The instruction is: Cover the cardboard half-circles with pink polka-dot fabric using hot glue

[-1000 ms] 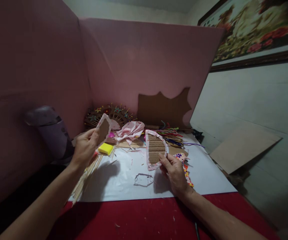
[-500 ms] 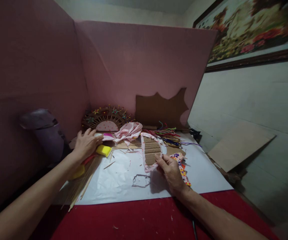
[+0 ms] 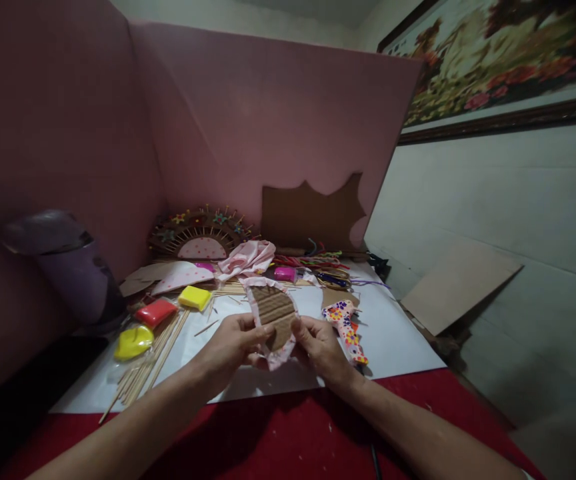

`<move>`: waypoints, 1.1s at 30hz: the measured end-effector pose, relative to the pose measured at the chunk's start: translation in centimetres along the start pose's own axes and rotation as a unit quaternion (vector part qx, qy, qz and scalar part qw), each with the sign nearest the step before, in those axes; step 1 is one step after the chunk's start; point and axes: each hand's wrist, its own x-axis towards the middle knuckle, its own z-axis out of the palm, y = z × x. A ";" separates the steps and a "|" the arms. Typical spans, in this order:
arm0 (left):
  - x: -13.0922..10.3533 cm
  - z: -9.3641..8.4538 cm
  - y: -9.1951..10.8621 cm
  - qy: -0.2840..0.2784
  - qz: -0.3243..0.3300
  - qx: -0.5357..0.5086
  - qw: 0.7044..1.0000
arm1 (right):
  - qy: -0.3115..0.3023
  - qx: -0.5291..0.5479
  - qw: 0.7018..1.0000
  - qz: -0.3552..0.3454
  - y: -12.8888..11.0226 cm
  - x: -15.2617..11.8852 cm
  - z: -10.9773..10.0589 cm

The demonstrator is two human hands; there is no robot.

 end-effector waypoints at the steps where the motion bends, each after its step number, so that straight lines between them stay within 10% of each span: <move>1: 0.1 -0.1 -0.1 0.017 -0.005 -0.012 1.000 | -0.006 -0.001 1.000 0.000 0.2 0.1 -0.1; 16: -0.3 -1.5 -1.5 0.053 0.000 -0.038 0.998 | -0.026 -0.023 0.999 -0.009 0.2 0.4 0.3; 25: -1.2 -2.3 0.9 0.143 -0.005 0.094 0.985 | 0.240 -0.083 0.953 -0.165 -2.0 2.5 -4.1; 33: -0.5 -2.5 -1.0 0.151 -0.050 -0.011 0.987 | 0.214 0.085 0.957 -0.179 -3.8 2.3 -4.8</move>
